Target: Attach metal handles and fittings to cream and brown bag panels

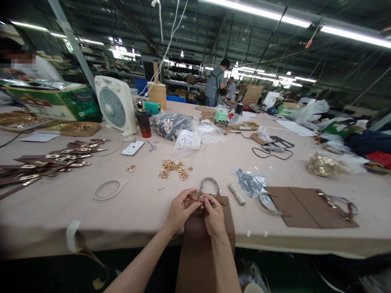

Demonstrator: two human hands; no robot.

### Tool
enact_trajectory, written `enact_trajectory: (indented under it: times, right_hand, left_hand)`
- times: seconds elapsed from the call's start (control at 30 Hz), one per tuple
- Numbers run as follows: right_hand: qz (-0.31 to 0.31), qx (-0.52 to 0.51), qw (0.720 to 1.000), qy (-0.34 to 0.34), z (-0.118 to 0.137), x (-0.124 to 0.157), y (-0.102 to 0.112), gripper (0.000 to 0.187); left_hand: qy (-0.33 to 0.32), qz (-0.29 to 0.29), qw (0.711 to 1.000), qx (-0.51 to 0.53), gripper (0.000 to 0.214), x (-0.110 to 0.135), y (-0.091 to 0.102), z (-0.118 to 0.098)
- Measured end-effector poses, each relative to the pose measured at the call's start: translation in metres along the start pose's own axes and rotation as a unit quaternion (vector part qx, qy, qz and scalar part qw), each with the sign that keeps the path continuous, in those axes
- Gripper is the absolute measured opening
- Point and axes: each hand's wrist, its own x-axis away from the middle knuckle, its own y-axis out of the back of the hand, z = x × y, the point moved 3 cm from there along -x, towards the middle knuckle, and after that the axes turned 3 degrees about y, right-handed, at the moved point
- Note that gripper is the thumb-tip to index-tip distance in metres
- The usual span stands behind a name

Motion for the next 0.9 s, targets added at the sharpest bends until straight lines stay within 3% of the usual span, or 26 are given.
enact_trajectory:
  times: [0.13,0.27,0.47,0.73,0.9]
  right_hand:
    - [0.019,-0.064,0.994,-0.081,0.005,0.0,0.0,0.029]
    - [0.054,-0.06,0.987,-0.136,0.005,-0.001,-0.002,0.028]
    - [0.057,0.063,0.995,-0.055,0.004,0.001,-0.007,0.037]
    - [0.064,0.108,0.992,0.012,0.002,0.006,-0.015,0.034]
    - [0.01,0.188,0.977,0.1,0.003,0.009,-0.01,0.04]
  left_hand:
    - [0.008,0.048,0.999,-0.008,0.039,0.0,-0.002,-0.003]
    - [-0.02,0.042,0.998,-0.039,0.029,-0.003,-0.001,-0.011]
    - [-0.04,0.026,0.996,-0.081,0.028,-0.005,0.0,-0.01]
    - [-0.038,0.006,0.993,-0.109,0.03,-0.004,0.001,-0.006]
    - [-0.051,-0.028,0.99,-0.126,0.029,-0.003,0.003,-0.007]
